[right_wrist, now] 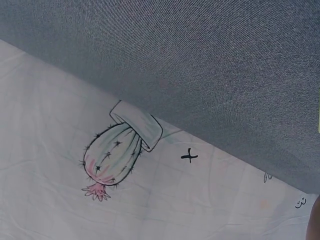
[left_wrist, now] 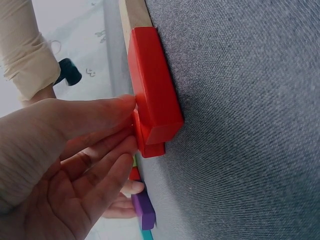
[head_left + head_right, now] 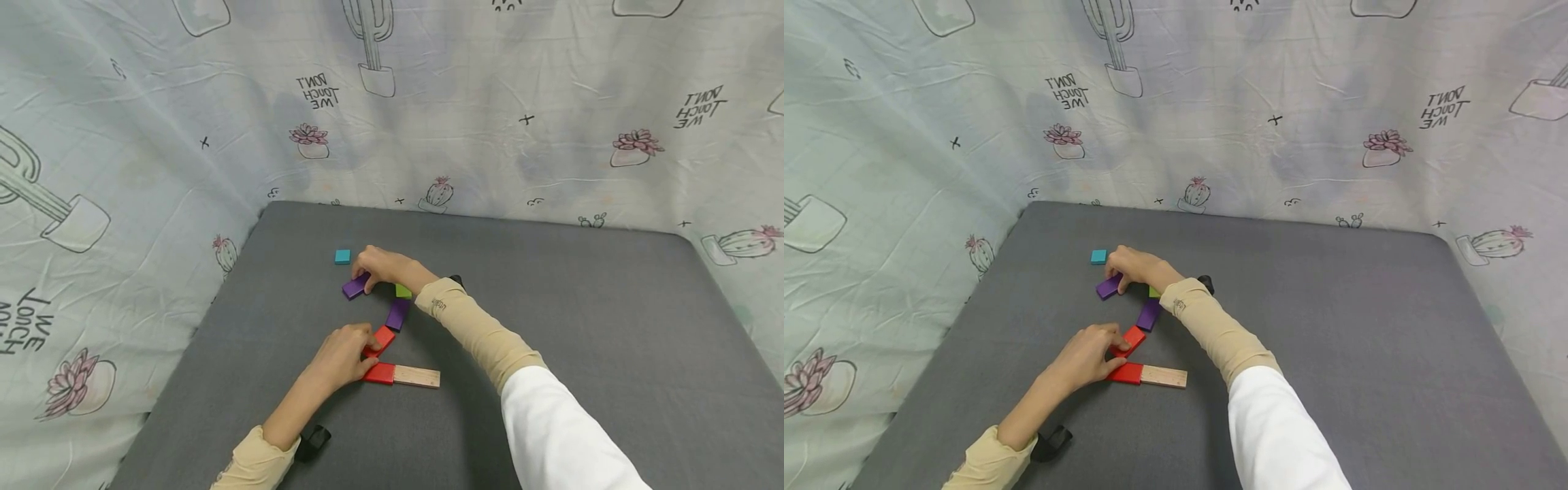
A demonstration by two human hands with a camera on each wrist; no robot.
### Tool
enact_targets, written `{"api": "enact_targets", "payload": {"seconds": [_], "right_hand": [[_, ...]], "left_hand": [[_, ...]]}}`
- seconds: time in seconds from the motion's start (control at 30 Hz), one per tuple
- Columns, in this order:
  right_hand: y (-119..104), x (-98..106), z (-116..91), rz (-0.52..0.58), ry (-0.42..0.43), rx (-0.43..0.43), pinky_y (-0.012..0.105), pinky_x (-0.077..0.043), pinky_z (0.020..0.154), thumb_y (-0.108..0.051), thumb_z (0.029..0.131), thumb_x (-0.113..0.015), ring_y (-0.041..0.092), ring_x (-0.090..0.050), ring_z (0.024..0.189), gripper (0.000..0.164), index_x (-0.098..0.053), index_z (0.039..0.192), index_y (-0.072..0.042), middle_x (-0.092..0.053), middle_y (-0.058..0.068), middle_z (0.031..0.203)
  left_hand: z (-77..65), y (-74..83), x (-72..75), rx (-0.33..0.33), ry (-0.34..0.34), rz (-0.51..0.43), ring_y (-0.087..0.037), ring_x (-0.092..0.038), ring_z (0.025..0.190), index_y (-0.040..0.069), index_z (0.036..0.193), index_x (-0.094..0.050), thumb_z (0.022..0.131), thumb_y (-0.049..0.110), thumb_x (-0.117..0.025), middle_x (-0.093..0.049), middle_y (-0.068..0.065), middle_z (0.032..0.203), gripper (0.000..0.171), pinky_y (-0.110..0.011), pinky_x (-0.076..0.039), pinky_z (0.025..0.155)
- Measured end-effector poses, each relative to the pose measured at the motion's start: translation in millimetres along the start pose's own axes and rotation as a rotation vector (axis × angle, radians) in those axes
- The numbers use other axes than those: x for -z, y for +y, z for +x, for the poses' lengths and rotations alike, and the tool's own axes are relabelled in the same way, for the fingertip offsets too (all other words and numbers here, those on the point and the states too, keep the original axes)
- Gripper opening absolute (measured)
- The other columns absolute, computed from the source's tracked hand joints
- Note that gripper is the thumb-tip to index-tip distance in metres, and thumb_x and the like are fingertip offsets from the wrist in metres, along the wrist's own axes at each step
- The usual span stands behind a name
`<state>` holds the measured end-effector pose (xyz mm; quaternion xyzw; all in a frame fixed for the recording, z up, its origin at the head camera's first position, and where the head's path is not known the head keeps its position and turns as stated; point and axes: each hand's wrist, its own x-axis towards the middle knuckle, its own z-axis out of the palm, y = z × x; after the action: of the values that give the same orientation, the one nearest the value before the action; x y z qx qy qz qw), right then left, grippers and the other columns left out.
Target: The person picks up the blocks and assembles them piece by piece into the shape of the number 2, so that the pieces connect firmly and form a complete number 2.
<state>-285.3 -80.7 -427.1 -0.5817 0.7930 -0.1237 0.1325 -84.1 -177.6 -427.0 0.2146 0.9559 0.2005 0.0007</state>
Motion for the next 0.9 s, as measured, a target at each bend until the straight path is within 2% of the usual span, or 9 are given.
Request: {"api": "enact_targets", "payload": {"seconds": [0.9], "right_hand": [[-0.6,2.5,7.4,0.042,-0.055,-0.052,0.023,-0.049,0.085,-0.017,0.076,-0.08,0.017,-0.064,0.104,0.041,-0.07,0.113,-0.003,-0.069,0.009,0.112]], "left_hand": [[-1.6,-5.2,0.1,0.01,-0.011,-0.025,-0.02,-0.064,0.074,0.007,0.086,-0.076,0.073,0.011,-0.083,-0.06,0.002,0.078,0.015,-0.035,-0.052,0.063]]}}
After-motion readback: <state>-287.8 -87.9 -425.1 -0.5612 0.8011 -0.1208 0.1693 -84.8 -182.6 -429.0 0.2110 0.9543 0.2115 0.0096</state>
